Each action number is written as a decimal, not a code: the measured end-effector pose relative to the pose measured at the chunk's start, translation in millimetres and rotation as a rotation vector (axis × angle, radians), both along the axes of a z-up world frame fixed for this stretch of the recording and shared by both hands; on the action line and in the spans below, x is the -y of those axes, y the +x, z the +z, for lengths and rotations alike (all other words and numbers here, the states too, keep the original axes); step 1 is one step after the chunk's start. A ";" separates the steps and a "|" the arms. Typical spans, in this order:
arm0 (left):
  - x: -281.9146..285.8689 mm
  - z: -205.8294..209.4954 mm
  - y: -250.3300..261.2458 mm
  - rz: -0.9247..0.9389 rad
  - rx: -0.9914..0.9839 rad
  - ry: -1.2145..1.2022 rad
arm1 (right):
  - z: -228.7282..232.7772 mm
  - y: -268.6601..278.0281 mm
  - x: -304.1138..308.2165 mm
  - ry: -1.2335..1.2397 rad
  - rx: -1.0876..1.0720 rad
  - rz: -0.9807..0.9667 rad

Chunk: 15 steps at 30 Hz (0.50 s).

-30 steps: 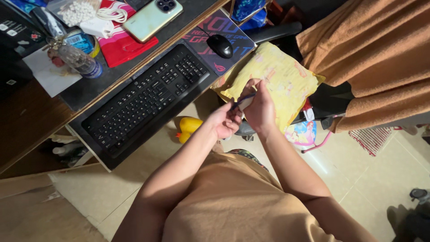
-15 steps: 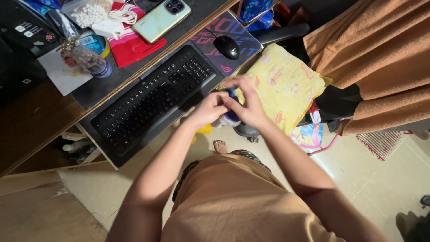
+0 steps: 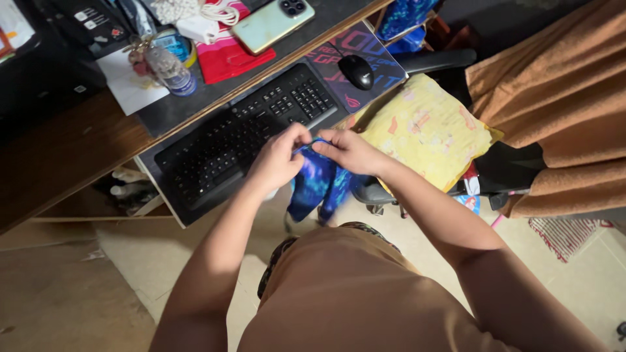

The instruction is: The person organizes a cluttered desk by moving a printer, stacking a pillow, and arranging a keyboard and mouse. They then plug in a phone charger, connect a phone, and tidy various cables and small items on the desk surface.

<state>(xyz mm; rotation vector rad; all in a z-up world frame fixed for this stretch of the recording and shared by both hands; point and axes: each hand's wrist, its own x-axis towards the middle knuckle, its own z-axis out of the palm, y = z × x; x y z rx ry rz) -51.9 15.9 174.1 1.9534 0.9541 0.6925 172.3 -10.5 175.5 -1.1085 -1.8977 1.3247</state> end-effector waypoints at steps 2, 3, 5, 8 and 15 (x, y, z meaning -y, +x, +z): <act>7.9 -29.2 -8.8 0.225 -0.243 0.066 | 17.4 -12.1 7.8 0.056 0.025 0.035; 10.4 -45.6 -12.0 0.316 -0.236 0.081 | 27.6 -13.6 12.2 0.076 0.061 0.079; 13.9 -78.5 -21.3 0.493 -0.221 0.111 | 47.6 -9.5 19.9 0.116 0.132 0.162; 31.0 -121.3 -43.5 0.762 -0.190 0.110 | 71.5 15.6 19.0 0.157 0.221 0.201; 46.7 -150.1 -114.5 0.696 -0.279 0.089 | 68.4 114.8 -14.8 0.115 0.479 0.106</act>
